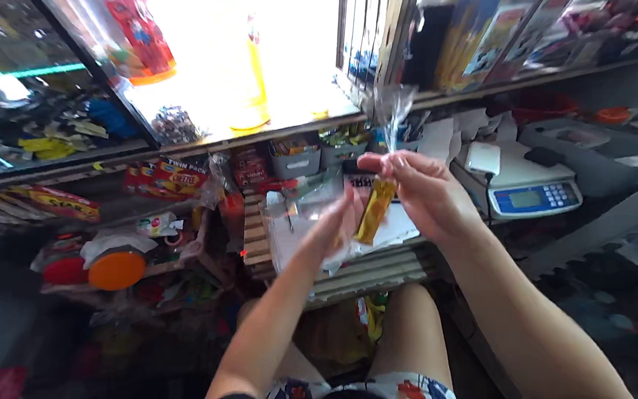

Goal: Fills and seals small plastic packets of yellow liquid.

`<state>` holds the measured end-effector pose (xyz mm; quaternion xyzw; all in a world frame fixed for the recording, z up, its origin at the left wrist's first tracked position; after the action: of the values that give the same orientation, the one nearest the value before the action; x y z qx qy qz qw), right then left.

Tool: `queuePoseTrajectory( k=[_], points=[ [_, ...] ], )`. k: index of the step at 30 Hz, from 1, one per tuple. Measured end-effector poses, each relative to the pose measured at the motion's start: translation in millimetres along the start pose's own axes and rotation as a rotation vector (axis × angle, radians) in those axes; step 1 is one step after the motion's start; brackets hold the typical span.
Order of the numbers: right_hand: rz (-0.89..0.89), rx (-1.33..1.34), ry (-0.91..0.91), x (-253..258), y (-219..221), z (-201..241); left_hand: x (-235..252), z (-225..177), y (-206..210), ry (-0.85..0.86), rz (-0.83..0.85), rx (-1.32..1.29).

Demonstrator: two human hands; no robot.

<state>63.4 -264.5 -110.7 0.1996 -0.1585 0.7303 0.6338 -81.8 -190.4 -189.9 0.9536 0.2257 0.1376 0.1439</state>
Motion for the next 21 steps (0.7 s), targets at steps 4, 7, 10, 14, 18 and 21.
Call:
queuePoseTrajectory(
  k=[4,7,10,14,18,21],
  points=[
    [-0.092,0.186,0.071,-15,-18,-12,-32,61,28,-0.068,0.308,-0.609],
    [-0.172,0.25,0.077,-32,-22,-20,-48,67,40,0.05,0.248,-0.635],
    [-0.251,0.161,0.021,-50,-16,-26,-54,67,45,0.371,-0.231,0.192],
    [-0.304,0.098,-0.024,-61,0,-42,-52,70,36,0.437,-0.563,0.795],
    [-0.262,0.143,0.057,-60,7,-45,-58,79,37,-0.006,0.18,-0.146],
    [-0.221,0.135,0.075,-63,3,-42,-59,87,39,-0.044,0.248,-0.389]
  ],
)
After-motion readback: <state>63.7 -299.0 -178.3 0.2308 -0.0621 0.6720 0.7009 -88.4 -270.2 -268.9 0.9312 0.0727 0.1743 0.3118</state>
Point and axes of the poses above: each hand's wrist, its own x-axis towards the middle knuckle, its own y-axis out of the palm, z = x × y, the point moved 1 cm from there along x, towards the middle knuckle, and after that the axes turned 8 degrees about z, right-handed, at the moved point
